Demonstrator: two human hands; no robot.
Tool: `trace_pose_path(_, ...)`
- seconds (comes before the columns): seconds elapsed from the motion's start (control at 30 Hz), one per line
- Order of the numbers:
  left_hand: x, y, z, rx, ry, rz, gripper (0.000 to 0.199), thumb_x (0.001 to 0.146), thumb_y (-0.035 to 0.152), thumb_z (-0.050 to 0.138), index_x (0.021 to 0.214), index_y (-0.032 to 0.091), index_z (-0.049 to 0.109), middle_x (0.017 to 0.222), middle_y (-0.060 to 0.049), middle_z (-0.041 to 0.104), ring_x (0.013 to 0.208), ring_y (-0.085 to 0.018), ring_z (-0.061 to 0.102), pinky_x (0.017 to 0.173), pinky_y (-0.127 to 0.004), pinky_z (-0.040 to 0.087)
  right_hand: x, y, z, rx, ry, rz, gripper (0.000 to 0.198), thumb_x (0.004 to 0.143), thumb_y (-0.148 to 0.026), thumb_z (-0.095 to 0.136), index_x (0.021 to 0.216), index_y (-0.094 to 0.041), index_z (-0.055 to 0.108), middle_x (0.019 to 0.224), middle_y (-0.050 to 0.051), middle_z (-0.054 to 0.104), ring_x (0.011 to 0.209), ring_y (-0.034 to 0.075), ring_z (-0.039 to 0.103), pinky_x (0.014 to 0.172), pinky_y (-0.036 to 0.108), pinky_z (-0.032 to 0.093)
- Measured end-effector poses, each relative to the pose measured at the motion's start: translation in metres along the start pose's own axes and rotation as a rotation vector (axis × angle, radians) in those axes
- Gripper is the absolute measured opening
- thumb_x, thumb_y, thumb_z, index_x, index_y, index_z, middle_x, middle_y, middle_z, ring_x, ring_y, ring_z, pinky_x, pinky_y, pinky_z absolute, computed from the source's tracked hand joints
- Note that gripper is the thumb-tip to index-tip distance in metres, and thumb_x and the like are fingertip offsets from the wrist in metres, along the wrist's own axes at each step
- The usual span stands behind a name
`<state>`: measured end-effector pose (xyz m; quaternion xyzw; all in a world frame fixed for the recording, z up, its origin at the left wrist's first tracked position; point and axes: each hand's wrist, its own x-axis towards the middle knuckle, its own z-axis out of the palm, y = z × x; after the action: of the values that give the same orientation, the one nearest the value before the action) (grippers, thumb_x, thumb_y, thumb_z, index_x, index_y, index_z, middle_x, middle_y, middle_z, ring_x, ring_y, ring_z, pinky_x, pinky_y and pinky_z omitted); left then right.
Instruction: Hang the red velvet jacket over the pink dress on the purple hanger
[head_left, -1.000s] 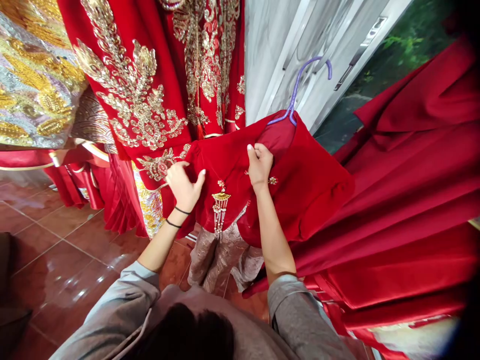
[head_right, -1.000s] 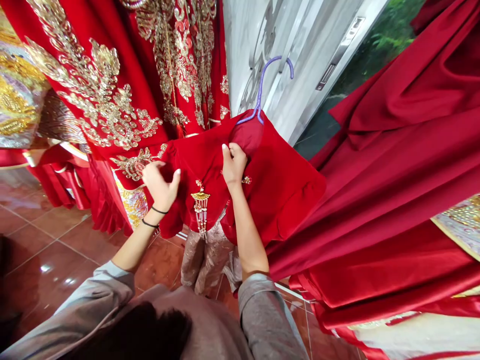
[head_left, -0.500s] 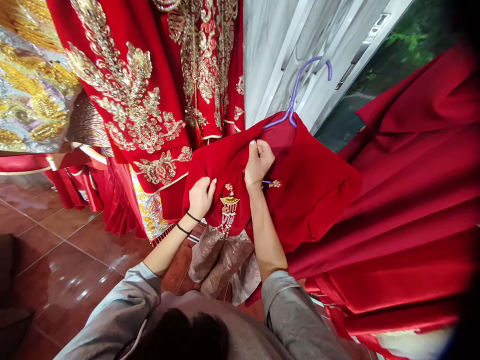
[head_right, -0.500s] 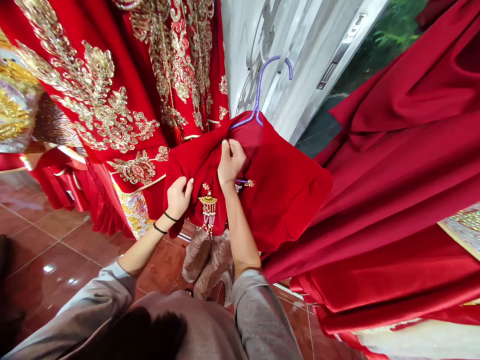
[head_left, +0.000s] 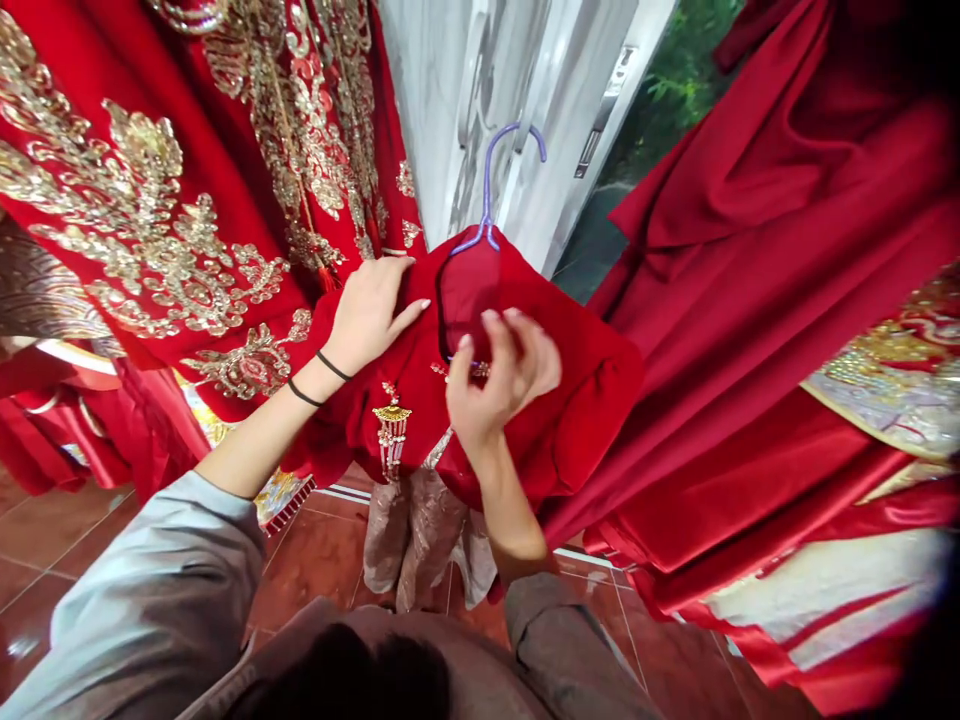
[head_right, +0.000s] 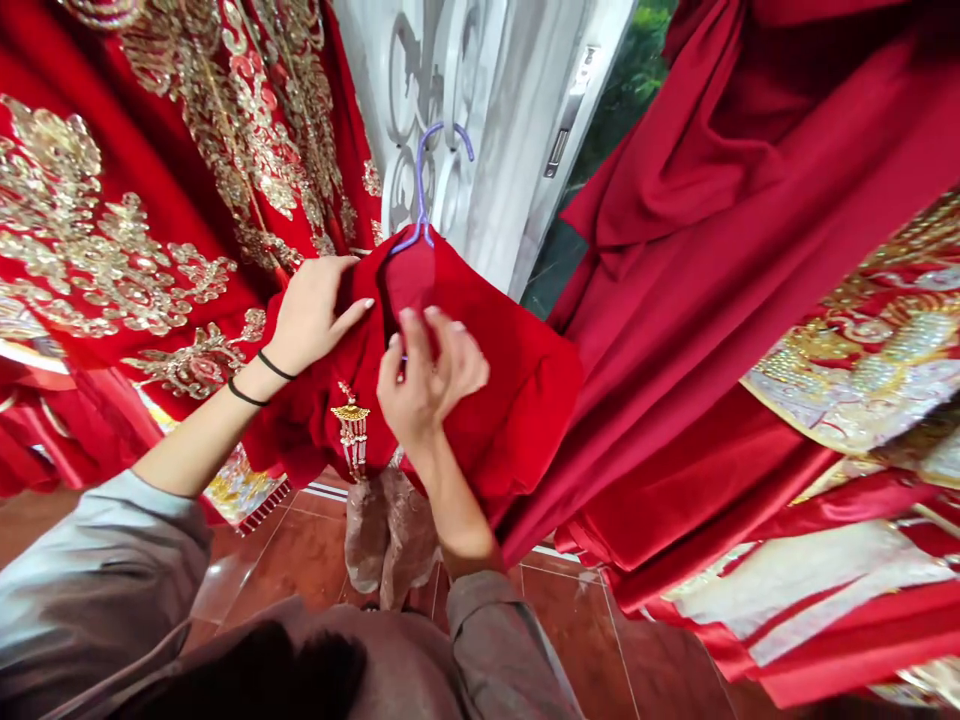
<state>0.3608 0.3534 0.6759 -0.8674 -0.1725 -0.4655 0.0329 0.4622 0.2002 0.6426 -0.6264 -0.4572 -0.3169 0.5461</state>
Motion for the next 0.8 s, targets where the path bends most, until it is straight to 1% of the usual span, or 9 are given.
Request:
trace_pose_path(0.07,0.009,0.0,0.004,-0.021,-0.004,0.04,0.053,0.097,0.052,0.043,0.131,0.012,0.05,0.129,-0.017,0.058,0.121,-0.031,0.054,0.107,-0.046,0.04,0.025,0.017,-0.018,-0.077,-0.044,-0.023,0.043,0.096,-0.041,0.043,0.133,-0.024,0.057,0.141,0.012,0.052,0.138,0.033,0.04,0.114,0.06,0.032)
trace_pose_path(0.17,0.014,-0.001,0.007,-0.061,0.014,0.058,0.048,0.098,0.05,0.041,0.125,0.012,0.053,0.12,-0.016,0.061,0.113,-0.028,0.058,0.101,-0.042,0.045,0.069,0.048,-0.03,-0.097,-0.26,-0.142,0.043,0.097,-0.042,0.045,0.134,-0.024,0.055,0.138,0.01,0.056,0.128,0.029,0.05,0.109,0.052,0.04)
trace_pose_path(0.27,0.022,-0.003,0.001,-0.087,-0.016,0.004,0.039,0.099,0.047,0.04,0.107,0.014,0.059,0.093,-0.01,0.063,0.091,-0.025,0.062,0.088,-0.039,0.05,0.101,0.071,-0.032,-0.046,-0.379,-0.165,0.03,0.099,-0.035,0.045,0.12,-0.022,0.062,0.117,0.007,0.067,0.108,0.023,0.061,0.098,0.041,0.046)
trace_pose_path(0.33,0.032,-0.006,-0.011,-0.128,-0.106,-0.042,0.035,0.099,0.043,0.041,0.082,0.016,0.056,0.069,-0.003,0.052,0.069,-0.019,0.057,0.079,-0.036,0.049,0.117,0.081,-0.034,0.03,-0.448,-0.145,0.023,0.099,-0.032,0.047,0.098,-0.019,0.065,0.091,0.004,0.067,0.087,0.018,0.061,0.087,0.034,0.047)
trace_pose_path(0.43,0.051,-0.012,-0.031,-0.251,-0.268,-0.077,0.045,0.1,0.039,0.042,0.061,0.018,0.038,0.059,0.002,0.033,0.054,-0.009,0.037,0.071,-0.032,0.047,0.137,0.085,-0.038,0.195,-0.608,-0.022,0.036,0.099,-0.03,0.049,0.065,-0.017,0.051,0.061,-0.002,0.046,0.059,0.009,0.043,0.064,0.026,0.039)
trace_pose_path(0.5,0.063,-0.014,-0.038,-0.288,-0.262,-0.092,0.046,0.101,0.036,0.039,0.059,0.018,0.032,0.06,0.003,0.03,0.055,-0.006,0.03,0.074,-0.032,0.047,0.147,0.082,-0.04,0.282,-0.641,0.079,0.042,0.099,-0.029,0.047,0.059,-0.018,0.041,0.056,-0.004,0.035,0.053,0.007,0.029,0.054,0.025,0.029)
trace_pose_path(0.6,0.073,-0.02,-0.035,-0.243,-0.234,-0.173,0.049,0.099,0.039,0.042,0.056,0.019,0.029,0.056,0.003,0.027,0.054,-0.007,0.035,0.078,-0.038,0.051,0.155,0.076,-0.04,0.304,-0.615,0.175,0.045,0.096,-0.022,0.051,0.054,-0.019,0.034,0.052,-0.006,0.026,0.05,0.005,0.021,0.048,0.024,0.021)
trace_pose_path(0.73,0.068,-0.038,-0.022,-0.452,-0.609,-0.216,0.053,0.087,0.061,0.05,0.056,0.018,0.053,0.05,0.0,0.041,0.057,-0.017,0.056,0.069,-0.042,0.056,0.152,0.077,-0.042,0.363,-0.953,0.518,0.04,0.086,-0.014,0.059,0.048,-0.015,0.047,0.04,-0.005,0.034,0.039,0.004,0.026,0.038,0.021,0.023)
trace_pose_path(0.8,0.063,-0.047,-0.021,-0.546,-0.729,-0.197,0.055,0.079,0.069,0.054,0.058,0.019,0.06,0.051,-0.002,0.049,0.056,-0.019,0.06,0.063,-0.039,0.057,0.149,0.084,-0.045,0.374,-1.028,0.608,0.035,0.083,-0.015,0.06,0.049,-0.014,0.053,0.04,-0.003,0.04,0.037,0.006,0.031,0.036,0.022,0.025)
